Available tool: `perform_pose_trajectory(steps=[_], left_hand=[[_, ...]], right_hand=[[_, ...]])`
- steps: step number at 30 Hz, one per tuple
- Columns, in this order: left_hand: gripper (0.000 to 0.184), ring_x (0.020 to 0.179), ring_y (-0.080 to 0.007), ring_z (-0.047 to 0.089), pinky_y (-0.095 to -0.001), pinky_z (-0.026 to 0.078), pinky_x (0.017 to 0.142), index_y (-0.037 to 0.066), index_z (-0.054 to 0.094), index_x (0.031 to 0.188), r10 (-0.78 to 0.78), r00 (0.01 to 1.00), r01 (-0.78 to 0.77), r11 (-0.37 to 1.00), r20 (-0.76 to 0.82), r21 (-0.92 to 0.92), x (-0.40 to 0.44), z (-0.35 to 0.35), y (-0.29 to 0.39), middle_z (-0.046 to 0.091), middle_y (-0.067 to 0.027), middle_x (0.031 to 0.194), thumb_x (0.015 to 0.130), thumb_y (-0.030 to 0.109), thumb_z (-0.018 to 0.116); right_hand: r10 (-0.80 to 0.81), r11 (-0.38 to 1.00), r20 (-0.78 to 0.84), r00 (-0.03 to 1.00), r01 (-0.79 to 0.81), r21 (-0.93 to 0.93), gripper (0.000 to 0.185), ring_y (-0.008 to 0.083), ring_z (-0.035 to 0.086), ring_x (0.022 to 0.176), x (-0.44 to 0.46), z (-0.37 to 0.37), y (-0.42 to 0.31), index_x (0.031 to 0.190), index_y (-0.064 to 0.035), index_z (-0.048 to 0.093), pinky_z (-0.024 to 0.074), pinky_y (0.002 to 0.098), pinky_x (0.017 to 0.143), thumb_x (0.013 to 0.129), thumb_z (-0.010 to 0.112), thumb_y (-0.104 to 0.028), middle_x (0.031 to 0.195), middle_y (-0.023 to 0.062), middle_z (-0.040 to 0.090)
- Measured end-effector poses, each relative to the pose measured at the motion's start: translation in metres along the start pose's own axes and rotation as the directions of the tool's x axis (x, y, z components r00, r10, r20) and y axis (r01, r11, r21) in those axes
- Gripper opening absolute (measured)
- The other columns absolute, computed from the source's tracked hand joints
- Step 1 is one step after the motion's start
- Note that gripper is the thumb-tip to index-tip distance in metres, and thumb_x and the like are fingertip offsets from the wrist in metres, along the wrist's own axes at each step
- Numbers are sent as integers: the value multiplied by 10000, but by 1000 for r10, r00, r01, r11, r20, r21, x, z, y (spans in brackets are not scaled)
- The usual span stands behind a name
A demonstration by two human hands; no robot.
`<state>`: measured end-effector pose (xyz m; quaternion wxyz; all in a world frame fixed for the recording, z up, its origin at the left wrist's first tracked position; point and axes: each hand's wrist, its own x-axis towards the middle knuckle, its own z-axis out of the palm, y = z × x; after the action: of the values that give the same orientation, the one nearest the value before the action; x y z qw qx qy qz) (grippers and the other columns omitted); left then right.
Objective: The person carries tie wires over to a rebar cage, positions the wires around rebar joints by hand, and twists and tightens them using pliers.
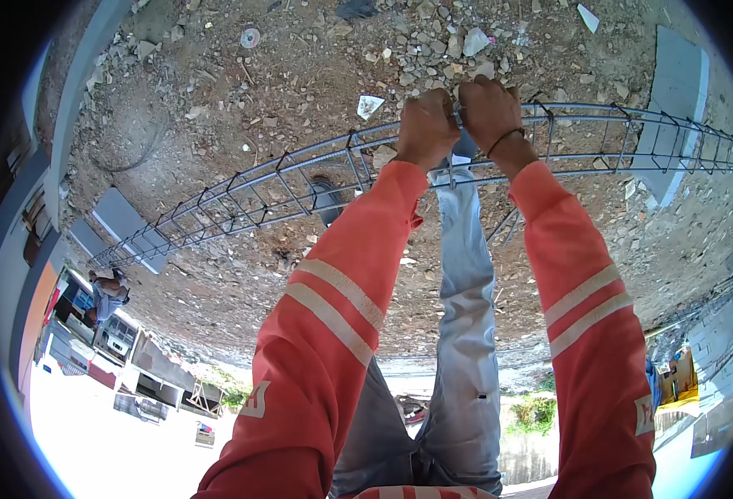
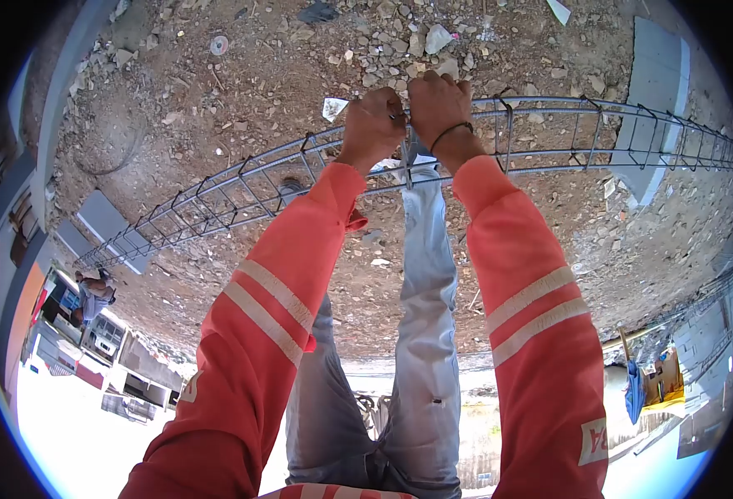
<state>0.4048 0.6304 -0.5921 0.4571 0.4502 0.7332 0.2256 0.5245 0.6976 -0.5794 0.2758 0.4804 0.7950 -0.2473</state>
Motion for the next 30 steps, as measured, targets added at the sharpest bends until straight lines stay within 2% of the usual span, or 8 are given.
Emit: perform_pose_trajectory(steps=[3,5,8,15,19,21,24,30], left_hand=[[47,671,-324,688,-400,534,617,28,612,725,56,998,-61,988,38,140,5,-1,0,656,-173,701,736,65,639],[129,674,-321,682,-405,537,638,23,603,831,22,993,-42,986,119,162,8,-2,0,660,-167,707,730,64,674],[285,700,-313,688,-408,542,674,31,564,970,-18,977,13,1000,210,25,9,-11,3,669,-156,726,728,61,711],[399,746,-304,704,-402,546,701,49,518,1080,-45,974,24,995,224,93,7,-13,4,680,-140,748,739,55,725],[425,751,-271,709,-379,553,687,53,527,1119,-69,988,73,997,135,-21,-2,-15,8,689,-126,763,745,52,728],[438,755,-248,713,-368,557,683,54,531,1136,-84,993,94,988,85,-120,-12,-14,9,696,-118,772,747,53,732],[496,772,-193,713,-338,563,681,57,547,1188,-142,990,141,959,13,-247,-25,-15,7,713,-99,798,739,48,756],[458,818,-169,714,-311,568,733,57,613,1173,-71,997,59,916,-14,-398,-35,-13,-9,731,-86,837,741,32,763]], right_hand=[[109,952,-172,979,-53,301,168,359,673,978,-48,-18,-9,937,-87,723,499,473,868,832,604,-146,984,169,708],[208,758,106,972,-229,611,276,401,652,942,-68,11,-1,1060,-74,702,511,444,834,823,570,-126,973,205,690],[203,495,-64,977,-46,868,395,393,659,923,-78,79,-1,1212,-68,630,519,440,801,827,552,-118,962,221,683],[264,205,0,964,-56,977,388,321,581,698,-72,106,-19,1235,-83,606,468,434,661,859,622,-175,829,158,633],[299,531,-69,952,-106,841,287,313,593,710,-70,87,-21,1127,-93,659,463,456,698,863,655,-204,821,147,627],[276,864,-486,829,8,504,193,301,606,728,-72,76,-25,1012,-112,695,449,491,771,866,667,-234,785,142,609],[194,954,-571,798,-18,300,138,294,622,768,-81,53,-31,941,-144,703,419,523,842,864,675,-255,739,118,604],[183,864,-62,981,-131,486,121,403,651,765,-105,-3,-30,859,-80,675,486,515,692,863,651,-198,744,174,661]])
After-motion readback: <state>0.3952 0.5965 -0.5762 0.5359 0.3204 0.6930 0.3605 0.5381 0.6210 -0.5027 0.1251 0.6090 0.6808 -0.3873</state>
